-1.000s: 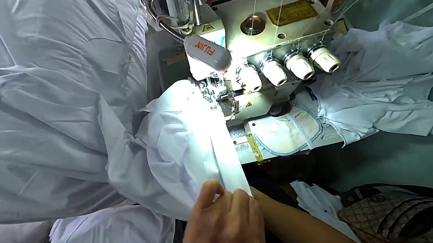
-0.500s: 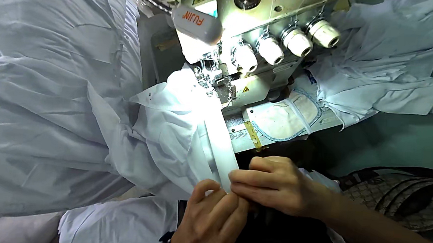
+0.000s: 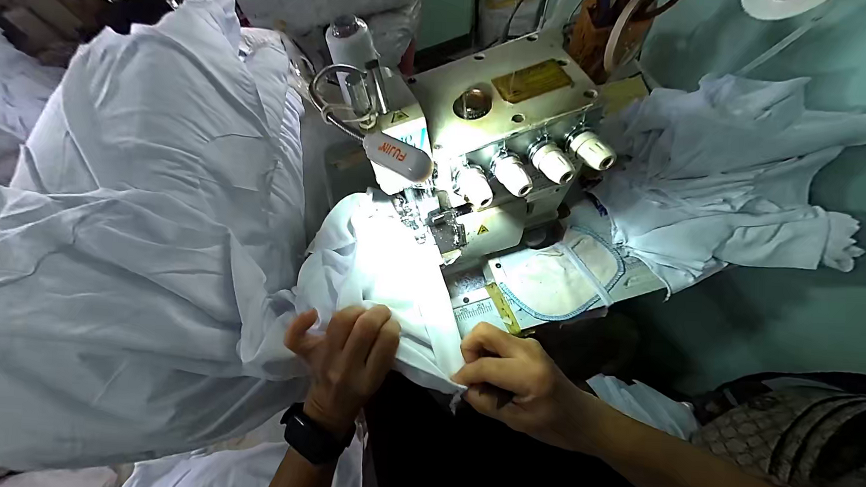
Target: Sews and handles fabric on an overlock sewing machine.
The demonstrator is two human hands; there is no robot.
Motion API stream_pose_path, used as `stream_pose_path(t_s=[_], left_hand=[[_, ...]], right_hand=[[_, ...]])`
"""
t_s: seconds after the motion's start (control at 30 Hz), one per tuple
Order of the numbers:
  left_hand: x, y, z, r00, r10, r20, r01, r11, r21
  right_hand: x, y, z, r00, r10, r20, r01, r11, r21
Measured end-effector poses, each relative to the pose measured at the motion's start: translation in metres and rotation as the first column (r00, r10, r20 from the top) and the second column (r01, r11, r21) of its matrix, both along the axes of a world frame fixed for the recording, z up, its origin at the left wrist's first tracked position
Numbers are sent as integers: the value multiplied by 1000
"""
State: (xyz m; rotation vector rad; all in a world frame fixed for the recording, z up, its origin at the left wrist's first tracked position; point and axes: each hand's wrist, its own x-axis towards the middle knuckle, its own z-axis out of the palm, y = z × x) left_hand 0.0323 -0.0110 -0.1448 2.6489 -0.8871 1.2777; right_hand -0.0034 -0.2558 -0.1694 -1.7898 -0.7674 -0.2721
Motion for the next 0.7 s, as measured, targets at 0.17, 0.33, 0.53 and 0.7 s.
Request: stream_pose_path(t_s=[0.17, 0.33, 0.53, 0.7], left_hand=[[32, 6, 8, 1000, -12, 25, 11, 999, 48], [54, 11, 27, 993, -109, -49, 115, 984, 138], [56, 13, 64, 820, -234, -522, 239, 969, -59], [37, -10, 59, 836, -276, -474, 206, 959, -196]], right_hand=[[26, 11, -5, 992, -100, -76, 105, 992, 66], [47, 20, -11, 978, -166, -124, 182, 975, 126], [78, 29, -8, 970, -179, -166, 211, 955, 207], [98, 32, -3, 980, -163, -111, 183, 960, 211]])
